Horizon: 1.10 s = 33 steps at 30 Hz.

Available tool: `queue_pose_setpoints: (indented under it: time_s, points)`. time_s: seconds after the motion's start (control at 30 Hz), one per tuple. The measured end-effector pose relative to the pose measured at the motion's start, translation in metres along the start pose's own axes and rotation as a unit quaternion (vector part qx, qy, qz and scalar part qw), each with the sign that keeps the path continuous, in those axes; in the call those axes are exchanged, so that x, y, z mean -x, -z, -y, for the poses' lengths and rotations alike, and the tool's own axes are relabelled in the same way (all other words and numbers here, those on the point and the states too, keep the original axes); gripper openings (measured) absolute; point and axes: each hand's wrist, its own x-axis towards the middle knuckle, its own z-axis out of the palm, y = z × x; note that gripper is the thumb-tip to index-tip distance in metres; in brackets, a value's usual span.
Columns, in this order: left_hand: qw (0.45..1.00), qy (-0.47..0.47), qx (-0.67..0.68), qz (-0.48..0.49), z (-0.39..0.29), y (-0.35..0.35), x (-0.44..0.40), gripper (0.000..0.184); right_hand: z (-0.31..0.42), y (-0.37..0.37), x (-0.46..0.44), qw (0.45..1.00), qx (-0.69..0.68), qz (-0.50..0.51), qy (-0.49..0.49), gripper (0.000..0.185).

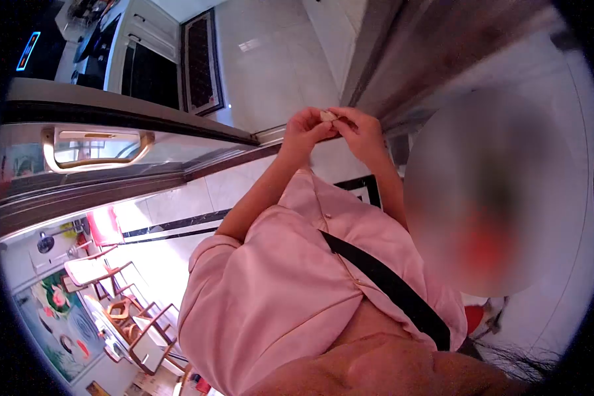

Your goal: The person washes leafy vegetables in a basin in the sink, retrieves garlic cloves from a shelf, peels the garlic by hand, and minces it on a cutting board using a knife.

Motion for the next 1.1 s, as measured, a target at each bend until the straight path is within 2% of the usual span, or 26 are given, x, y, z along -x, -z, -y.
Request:
queue_pose_setpoints:
  time_s: [0.1, 0.17, 0.23, 0.33, 0.47, 0.63, 0.7, 0.73, 0.8, 0.93, 1.0, 1.1]
  points:
    - [0.998, -0.012, -0.044, -0.033, -0.013, 0.031, -0.042, 0.016, -0.007, -0.013, -0.053, 0.998, -0.044, -0.003, 0.040, 0.025]
    - [0.997, -0.028, -0.068, -0.038, -0.025, 0.053, -0.070, 0.015, -0.009, -0.022, -0.097, 0.999, -0.003, 0.030, -0.014, 0.019]
    - [0.991, -0.045, -0.112, -0.051, -0.039, 0.077, -0.093, 0.015, -0.014, -0.036, -0.139, 0.999, 0.010, 0.044, -0.011, 0.017]
    - [0.990, -0.067, -0.092, -0.080, -0.068, 0.111, -0.120, 0.016, -0.003, -0.063, -0.190, 0.998, 0.005, 0.055, -0.015, 0.014]
    - [0.990, -0.094, -0.081, -0.067, -0.103, 0.154, -0.144, 0.017, -0.003, -0.094, -0.249, 0.991, -0.079, 0.108, -0.014, 0.012]
    - [0.977, -0.147, -0.065, -0.138, -0.128, 0.194, -0.175, 0.022, -0.002, -0.138, -0.306, 0.972, -0.209, 0.107, 0.009, 0.011]
    - [0.975, -0.151, -0.030, -0.162, -0.147, 0.204, -0.187, 0.026, 0.004, -0.150, -0.329, 0.972, -0.188, 0.105, 0.096, 0.012]
    - [0.971, -0.156, 0.007, -0.181, -0.154, 0.210, -0.194, 0.030, 0.006, -0.155, -0.343, 0.970, -0.192, 0.112, 0.095, 0.012]
    - [0.966, -0.166, 0.022, -0.196, -0.159, 0.228, -0.211, 0.034, 0.010, -0.164, -0.372, 0.966, 0.010, 0.094, 0.240, 0.015]
    - [0.949, -0.194, 0.032, -0.244, -0.172, 0.261, -0.254, 0.040, 0.007, -0.181, -0.439, 0.954, 0.007, 0.123, 0.273, 0.016]
    - [0.942, -0.209, 0.026, -0.263, -0.182, 0.274, -0.278, 0.040, 0.002, -0.183, -0.476, 0.967, -0.121, 0.189, 0.119, 0.011]
    - [0.933, -0.218, -0.016, -0.286, -0.210, 0.297, -0.327, 0.041, -0.001, -0.190, -0.550, 0.966, -0.104, 0.203, 0.121, 0.013]
